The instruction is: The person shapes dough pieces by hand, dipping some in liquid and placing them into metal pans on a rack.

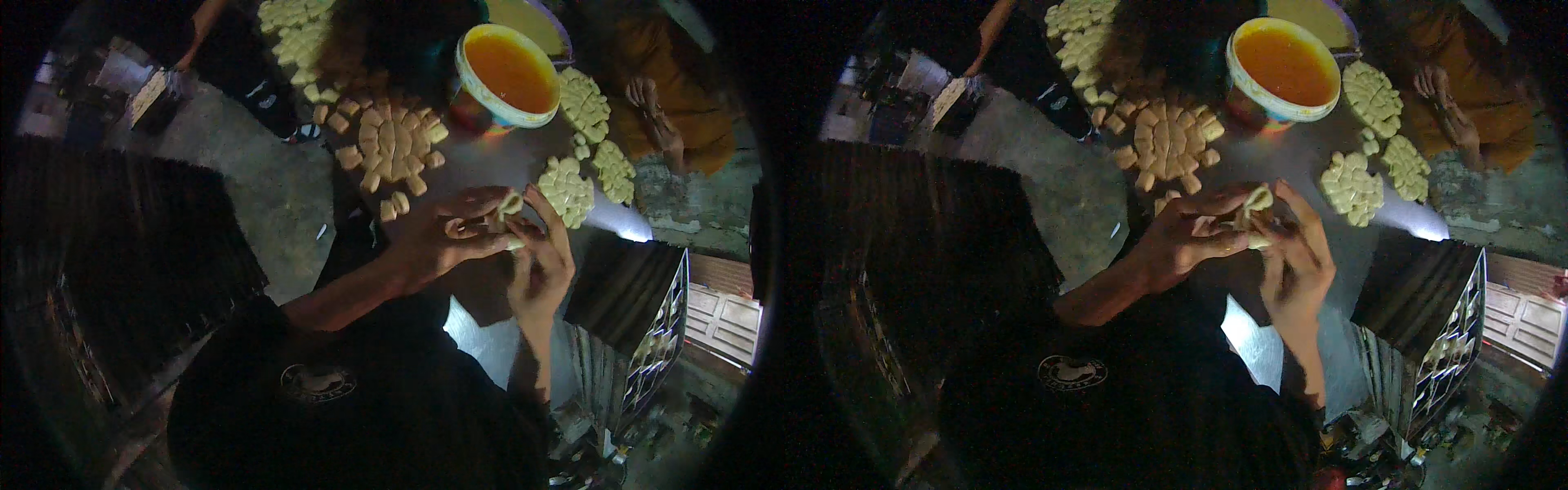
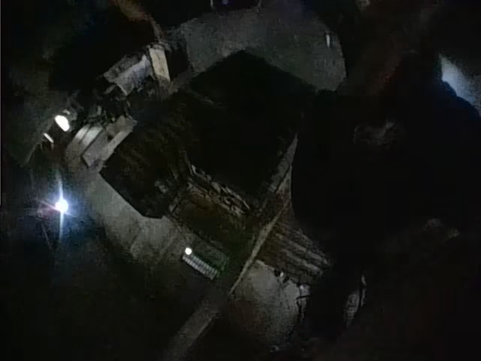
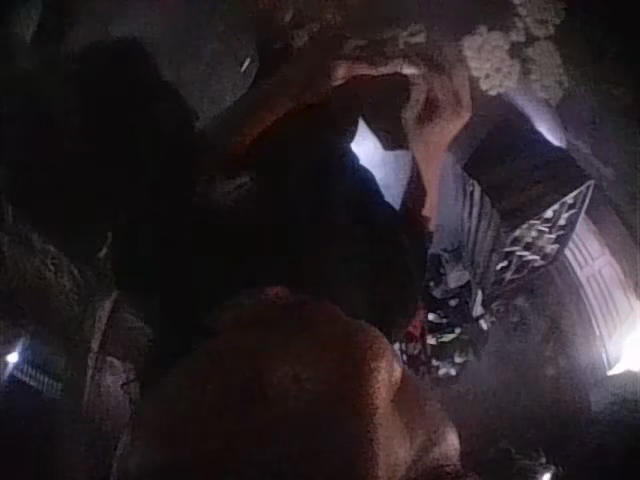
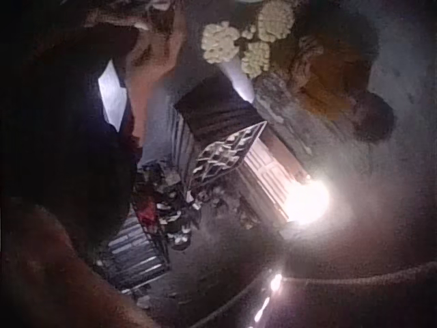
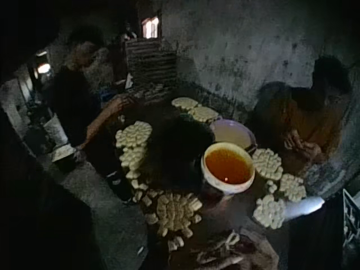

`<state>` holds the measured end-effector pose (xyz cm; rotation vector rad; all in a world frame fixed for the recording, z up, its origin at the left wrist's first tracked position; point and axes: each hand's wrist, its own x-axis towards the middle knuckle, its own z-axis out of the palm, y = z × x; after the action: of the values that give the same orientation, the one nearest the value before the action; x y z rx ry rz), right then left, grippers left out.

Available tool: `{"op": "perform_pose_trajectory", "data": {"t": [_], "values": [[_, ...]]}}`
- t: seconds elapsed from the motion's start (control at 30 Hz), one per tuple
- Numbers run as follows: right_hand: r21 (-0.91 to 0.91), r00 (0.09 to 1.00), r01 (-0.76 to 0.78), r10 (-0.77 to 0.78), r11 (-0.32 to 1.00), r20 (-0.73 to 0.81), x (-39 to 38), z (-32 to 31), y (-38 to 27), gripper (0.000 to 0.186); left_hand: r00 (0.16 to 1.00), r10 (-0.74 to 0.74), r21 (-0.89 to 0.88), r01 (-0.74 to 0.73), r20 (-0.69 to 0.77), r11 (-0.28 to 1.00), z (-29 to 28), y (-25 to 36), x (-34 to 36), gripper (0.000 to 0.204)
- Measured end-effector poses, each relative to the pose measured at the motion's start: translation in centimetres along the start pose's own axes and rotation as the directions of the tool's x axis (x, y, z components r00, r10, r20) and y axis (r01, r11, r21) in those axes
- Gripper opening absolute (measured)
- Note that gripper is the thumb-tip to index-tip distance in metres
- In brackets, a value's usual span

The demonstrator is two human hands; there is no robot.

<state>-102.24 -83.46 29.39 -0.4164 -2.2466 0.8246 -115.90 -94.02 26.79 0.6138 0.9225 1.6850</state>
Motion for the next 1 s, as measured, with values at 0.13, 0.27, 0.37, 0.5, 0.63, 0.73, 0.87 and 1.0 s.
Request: {"op": "perform_pose_trajectory", "data": {"t": [0.13,0.27,0.37,0.5,0.63,0.73,0.87,1.0], "values": [[0.197,0.991,-0.127,0.131,0.972,-0.008,-4.8,-2.4,-0.3,0.021,0.996,0.09,0.236,-0.087,-0.002,0.968,2.4,-4.2,-2.9,0.033],[-0.097,0.991,0.127,-0.123,0.987,0.048,-7.1,-4.7,-2.2,0.024,0.985,0.158,0.422,-0.115,-0.067,0.899,4.9,-5.1,-4.6,0.035],[-0.158,0.973,0.231,-0.226,0.96,0.045,-8.0,-5.9,-2.9,0.02,0.995,-0.041,0.419,0.078,-0.095,0.905,5.5,-4.7,-4.7,0.032],[0.075,0.992,0.111,-0.115,0.991,0.05,-9.1,-8.6,-2.9,0.018,0.986,0.166,0.435,-0.145,-0.009,0.888,7.8,-5.4,-5.0,0.022],[-0.035,0.996,0.066,-0.064,0.997,0.06,-9.2,-10.2,-3.2,0.019,0.992,0.081,0.457,-0.116,0.095,0.882,8.2,-3.9,-4.9,0.017],[-0.027,0.999,-0.033,0.032,0.999,-0.034,-8.5,-10.1,-4.5,0.02,0.933,0.191,0.373,-0.302,0.305,0.877,7.6,-3.8,-4.0,0.017],[0.478,0.928,-0.228,0.338,0.848,-0.159,-9.0,-7.8,-3.8,0.04,0.9,0.072,0.508,-0.307,0.43,0.804,5.9,-1.7,-2.8,0.018],[0.199,0.985,-0.148,0.127,0.969,0.114,-8.1,-5.8,-3.7,0.07,0.969,-0.127,0.29,0.061,0.212,0.955,3.5,-3.2,-2.4,0.02]]}}
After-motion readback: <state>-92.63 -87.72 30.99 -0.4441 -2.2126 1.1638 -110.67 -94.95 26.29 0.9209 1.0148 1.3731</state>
